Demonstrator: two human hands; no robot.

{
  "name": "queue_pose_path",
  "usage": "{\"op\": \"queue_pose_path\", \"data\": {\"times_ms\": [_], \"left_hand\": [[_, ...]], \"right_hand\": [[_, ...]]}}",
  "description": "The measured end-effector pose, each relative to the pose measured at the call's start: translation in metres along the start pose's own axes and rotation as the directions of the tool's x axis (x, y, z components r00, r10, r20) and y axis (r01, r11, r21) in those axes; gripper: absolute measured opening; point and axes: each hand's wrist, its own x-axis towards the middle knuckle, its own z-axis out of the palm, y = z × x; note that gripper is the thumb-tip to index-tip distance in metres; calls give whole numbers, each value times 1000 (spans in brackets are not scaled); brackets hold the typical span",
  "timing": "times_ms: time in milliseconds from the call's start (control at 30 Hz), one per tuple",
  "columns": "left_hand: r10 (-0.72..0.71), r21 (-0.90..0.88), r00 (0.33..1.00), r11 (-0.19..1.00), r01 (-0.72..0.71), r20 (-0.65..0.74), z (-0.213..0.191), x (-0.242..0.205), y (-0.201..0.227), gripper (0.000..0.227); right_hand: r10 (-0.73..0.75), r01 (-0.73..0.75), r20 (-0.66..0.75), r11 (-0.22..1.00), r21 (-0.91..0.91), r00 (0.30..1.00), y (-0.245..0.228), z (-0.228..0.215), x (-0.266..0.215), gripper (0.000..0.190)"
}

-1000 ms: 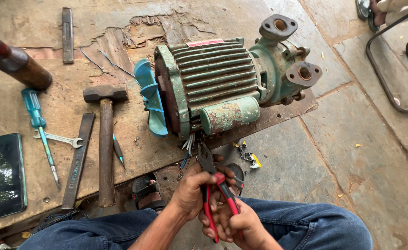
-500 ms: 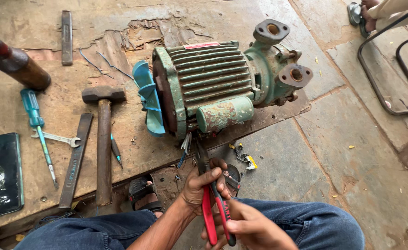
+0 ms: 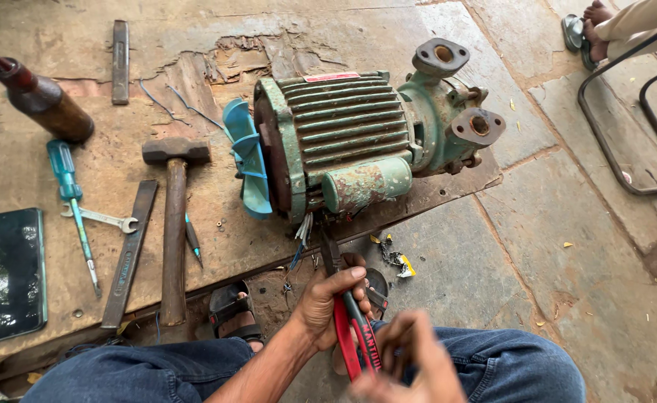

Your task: The person is repairing an electric motor by stripping wires and connecting them using pliers and a screwdriver. They are seated on the floor with various tools laid out on a wooden board.

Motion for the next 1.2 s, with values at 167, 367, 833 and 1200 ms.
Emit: {"op": "queue_pose_path", "data": {"times_ms": [167,367,833,1200], "left_hand": [[-9,-45,982,999,17,189,2,-6,0,45],[17,156,976,986,-52,217,22,-39,-4,43],[753,814,571,-81,575,-328,-53,-130,208,59],[810,719,503,-153,678,-302,-84,-104,204,70]], "right_hand": [[249,-231,-196,967,111,948,22,-4,44,20],[256,-220,-137,947,233,957,15,8,67,37],[317,-346,188,579,738,930,12,71,152,34],[310,-215,-28,717,663,950,4,76,151,17]]}}
